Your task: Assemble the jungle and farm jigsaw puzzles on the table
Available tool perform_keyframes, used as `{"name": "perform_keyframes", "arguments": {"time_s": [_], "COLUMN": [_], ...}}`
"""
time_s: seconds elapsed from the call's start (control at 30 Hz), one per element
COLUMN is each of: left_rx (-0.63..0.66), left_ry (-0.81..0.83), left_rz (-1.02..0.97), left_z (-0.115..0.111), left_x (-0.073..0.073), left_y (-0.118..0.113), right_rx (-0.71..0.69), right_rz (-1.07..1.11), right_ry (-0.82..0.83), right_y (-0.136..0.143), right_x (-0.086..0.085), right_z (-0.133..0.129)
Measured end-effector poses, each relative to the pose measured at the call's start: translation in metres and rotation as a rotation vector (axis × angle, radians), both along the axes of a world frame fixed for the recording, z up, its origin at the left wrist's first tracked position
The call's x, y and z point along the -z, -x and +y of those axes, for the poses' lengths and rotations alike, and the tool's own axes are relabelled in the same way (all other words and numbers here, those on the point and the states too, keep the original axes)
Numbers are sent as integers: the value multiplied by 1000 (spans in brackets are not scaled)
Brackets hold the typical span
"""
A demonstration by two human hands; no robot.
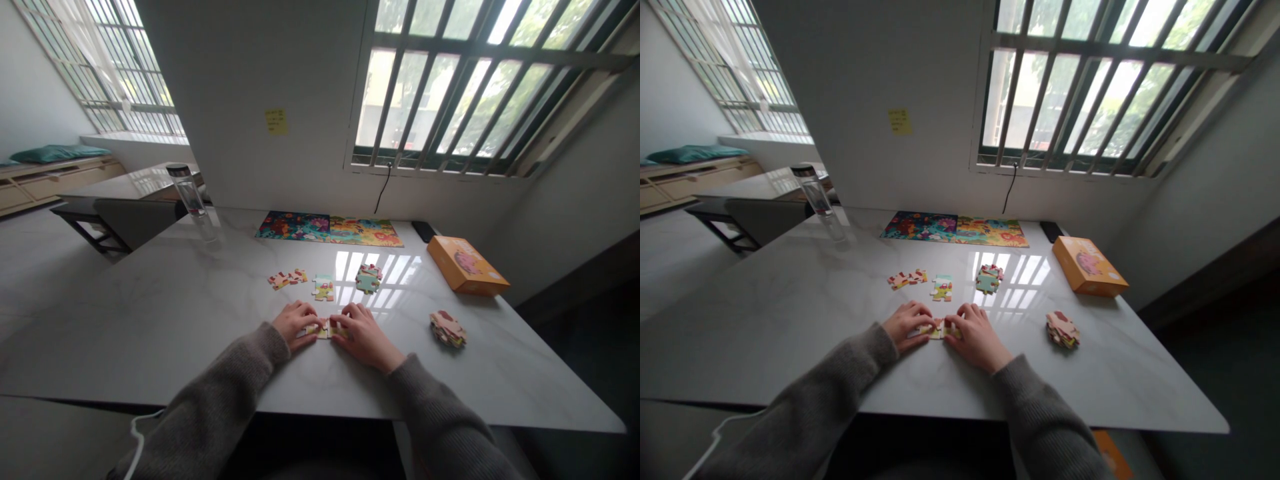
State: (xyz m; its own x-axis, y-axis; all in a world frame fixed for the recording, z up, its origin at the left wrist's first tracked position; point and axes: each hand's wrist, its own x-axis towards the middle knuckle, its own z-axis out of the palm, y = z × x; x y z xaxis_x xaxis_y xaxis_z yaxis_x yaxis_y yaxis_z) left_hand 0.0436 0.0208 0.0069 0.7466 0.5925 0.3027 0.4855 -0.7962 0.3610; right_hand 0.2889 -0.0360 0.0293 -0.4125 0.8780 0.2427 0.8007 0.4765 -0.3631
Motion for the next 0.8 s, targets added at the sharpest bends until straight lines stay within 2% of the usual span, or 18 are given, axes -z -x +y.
{"name": "perform_keyframes", "arguments": {"time_s": [0.33, 0.47, 0.6, 0.7, 0.8], "left_rx": [-15, -48, -64, -49, -27], "left_ry": [-87, -97, -87, -72, -62], "left_rz": [42, 50, 32, 22, 23], "left_z": [-1, -4, -5, -5, -6], "left_x": [9, 8, 8, 8, 7], "left_y": [-4, -6, -9, -11, -12], "right_rx": [-20, -36, 133, 302, 391], "right_rz": [-10, 99, 210, 198, 125], "right_ry": [12, -45, -210, -297, -311], "right_y": [0, -6, -36, -64, -83], "right_x": [1, 3, 7, 13, 21], "right_z": [-1, 5, 28, 50, 68]}}
